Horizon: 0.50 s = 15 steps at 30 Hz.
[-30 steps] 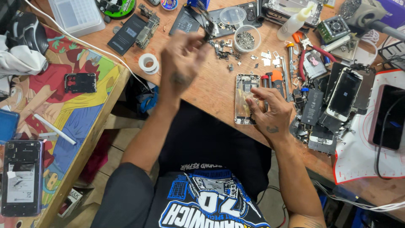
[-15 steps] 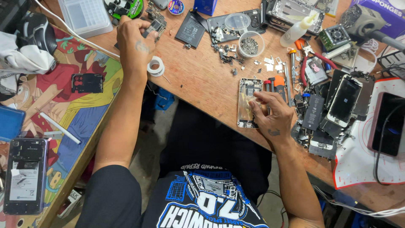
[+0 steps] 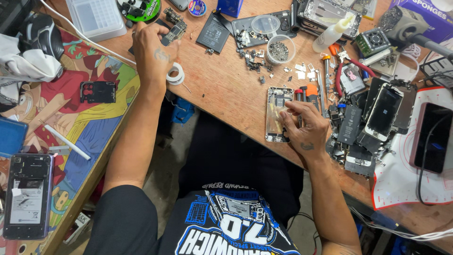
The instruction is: The person uses a screwdriver to remove screws from a disassembled smartphone chassis, then applies adhesive from a bottle to the interior frame and presses components into place. The work continues with repeated screw removal and adhesive application on the same device.
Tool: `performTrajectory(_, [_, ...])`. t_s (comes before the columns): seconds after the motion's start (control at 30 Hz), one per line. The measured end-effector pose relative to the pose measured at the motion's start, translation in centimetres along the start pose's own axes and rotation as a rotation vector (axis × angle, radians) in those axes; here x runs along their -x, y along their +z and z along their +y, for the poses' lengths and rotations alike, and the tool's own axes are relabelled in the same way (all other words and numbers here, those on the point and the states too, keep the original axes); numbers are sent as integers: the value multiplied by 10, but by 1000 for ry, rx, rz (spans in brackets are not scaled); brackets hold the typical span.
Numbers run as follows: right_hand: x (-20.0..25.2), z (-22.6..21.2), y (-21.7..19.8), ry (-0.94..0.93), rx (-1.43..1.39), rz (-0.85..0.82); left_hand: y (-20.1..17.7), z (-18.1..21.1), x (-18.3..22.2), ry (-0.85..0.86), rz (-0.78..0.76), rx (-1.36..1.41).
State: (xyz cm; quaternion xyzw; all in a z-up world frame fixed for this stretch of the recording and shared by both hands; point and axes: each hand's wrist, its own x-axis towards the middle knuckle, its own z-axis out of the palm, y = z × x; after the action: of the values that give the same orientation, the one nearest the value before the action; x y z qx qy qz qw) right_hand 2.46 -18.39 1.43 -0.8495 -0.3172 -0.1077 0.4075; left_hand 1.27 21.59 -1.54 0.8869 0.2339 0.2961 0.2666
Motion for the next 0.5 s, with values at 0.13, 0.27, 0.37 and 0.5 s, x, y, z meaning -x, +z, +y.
performTrajectory(0.13, [0,0,0,-10,-2,0,2,-3,0,-77,-35,11])
performTrajectory(0.27, [-1,1,0,-17,-13,3,-3,4,-2,-50,-32,-11])
performTrajectory(0.37, [0,3,0,4,-19,22,-14,20,-1,35,46,2])
performTrajectory(0.5, [0,4,-2,10,5,60,-21,58,16,187,166,148])
